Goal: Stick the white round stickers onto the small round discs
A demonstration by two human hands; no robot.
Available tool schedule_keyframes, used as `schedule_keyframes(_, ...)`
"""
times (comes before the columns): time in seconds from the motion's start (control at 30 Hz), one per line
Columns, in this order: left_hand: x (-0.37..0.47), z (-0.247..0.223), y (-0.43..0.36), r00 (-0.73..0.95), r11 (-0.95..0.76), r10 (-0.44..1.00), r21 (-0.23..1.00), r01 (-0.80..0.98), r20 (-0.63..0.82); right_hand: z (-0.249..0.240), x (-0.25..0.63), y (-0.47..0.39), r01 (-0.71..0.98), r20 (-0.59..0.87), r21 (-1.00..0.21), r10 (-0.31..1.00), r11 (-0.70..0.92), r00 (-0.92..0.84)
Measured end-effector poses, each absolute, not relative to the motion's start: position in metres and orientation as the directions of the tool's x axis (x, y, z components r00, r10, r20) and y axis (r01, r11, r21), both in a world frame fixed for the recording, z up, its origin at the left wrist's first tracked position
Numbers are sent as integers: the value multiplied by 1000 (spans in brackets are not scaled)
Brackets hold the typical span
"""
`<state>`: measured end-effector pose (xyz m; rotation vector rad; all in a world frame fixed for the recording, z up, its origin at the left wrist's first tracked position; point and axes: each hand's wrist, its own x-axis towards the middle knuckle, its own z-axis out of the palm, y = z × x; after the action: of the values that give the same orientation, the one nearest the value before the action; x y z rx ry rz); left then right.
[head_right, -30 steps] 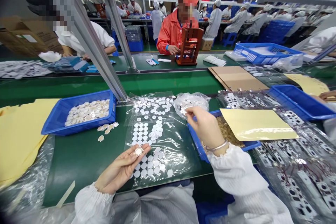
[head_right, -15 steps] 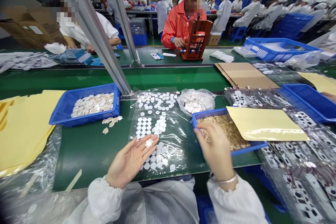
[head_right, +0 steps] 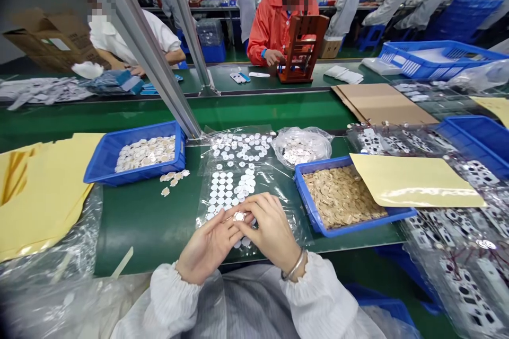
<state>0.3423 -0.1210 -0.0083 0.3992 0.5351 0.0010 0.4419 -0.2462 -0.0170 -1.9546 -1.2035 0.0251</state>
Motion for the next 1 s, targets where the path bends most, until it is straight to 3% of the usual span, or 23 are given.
schedule_keyframes(0.17,338,-16,-117,877,858,56,472,202,-478,-17,449,-246,718,410,-693,779,-72,474)
schedule_keyframes(0.4,335,-22,-111,844,884,98,435,169,-528,-18,451,-240,731,451,-682,801,25,393)
schedule_keyframes(0.63,337,-13,-107,826,883,111,435,173,-553,-20,448,-244,723,400,-690,812,-39,425)
schedule_keyframes(1.0,337,-3,-114,893,851,104,504,149,-439,-20,444,-243,656,408,-753,744,-54,529)
